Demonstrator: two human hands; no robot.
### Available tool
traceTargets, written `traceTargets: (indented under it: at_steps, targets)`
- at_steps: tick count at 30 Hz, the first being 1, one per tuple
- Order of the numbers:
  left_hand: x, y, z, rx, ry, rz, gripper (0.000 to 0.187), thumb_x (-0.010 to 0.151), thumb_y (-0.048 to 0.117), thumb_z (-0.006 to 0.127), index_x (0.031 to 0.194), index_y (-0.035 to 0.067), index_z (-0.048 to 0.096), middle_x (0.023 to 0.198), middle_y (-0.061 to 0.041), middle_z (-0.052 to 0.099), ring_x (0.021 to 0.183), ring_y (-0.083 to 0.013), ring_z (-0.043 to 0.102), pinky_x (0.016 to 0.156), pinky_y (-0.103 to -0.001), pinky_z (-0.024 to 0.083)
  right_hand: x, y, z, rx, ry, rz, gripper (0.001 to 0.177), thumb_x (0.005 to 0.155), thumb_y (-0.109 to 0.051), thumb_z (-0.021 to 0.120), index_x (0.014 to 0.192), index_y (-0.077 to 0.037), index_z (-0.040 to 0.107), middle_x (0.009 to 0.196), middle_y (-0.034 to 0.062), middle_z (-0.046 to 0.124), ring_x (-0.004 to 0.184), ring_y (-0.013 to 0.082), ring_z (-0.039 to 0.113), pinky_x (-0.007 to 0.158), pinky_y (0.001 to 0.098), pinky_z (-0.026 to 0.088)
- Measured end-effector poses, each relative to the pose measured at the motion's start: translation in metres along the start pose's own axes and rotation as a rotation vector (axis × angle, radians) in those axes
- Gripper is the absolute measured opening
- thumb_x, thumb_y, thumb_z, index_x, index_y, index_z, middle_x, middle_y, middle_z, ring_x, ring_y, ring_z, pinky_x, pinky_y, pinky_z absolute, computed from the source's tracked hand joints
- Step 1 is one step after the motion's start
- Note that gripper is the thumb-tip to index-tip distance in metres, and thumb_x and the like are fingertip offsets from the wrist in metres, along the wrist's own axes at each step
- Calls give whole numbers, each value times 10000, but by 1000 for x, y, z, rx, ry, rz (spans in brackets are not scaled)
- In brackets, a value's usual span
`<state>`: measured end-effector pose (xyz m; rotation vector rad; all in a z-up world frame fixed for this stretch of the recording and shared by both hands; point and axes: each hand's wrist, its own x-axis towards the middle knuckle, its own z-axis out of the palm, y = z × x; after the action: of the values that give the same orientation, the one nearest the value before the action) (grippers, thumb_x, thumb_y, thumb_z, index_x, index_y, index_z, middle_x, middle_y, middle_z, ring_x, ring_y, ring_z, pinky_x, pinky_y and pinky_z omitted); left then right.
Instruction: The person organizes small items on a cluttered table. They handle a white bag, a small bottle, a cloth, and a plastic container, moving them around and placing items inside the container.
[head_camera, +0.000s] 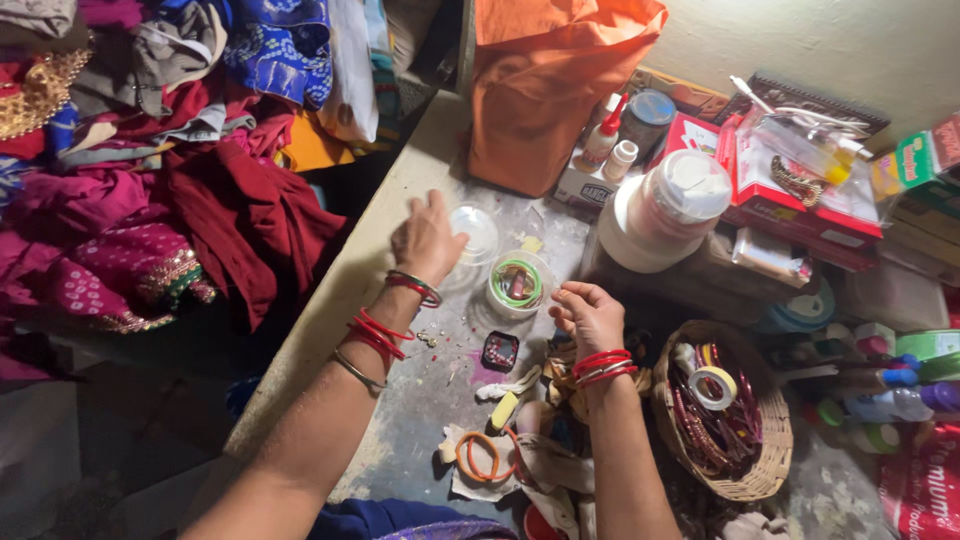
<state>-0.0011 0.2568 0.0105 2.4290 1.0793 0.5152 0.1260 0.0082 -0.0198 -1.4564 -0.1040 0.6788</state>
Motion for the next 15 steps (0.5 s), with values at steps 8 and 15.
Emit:
traceTargets:
  at_steps: [8,15]
  targets:
    - [2,22,45,-425,-288,346,137,748,152,782,826,46,744,841,-139,747,812,-274,746,759,-385,585,-9,11,-14,27,9,-35,192,876,-27,744,1049,28,682,887,99,749,675,128,678,618,252,583]
    - [-8,31,27,-448,-217,521,273,720,175,837,952,50,766,933,-171,759,878,-312,744,784,-403,578,-17,19,-24,-9,10,-91,170,880,-35,748,1029,24,692,869,75,729,674,119,690,609,230,579]
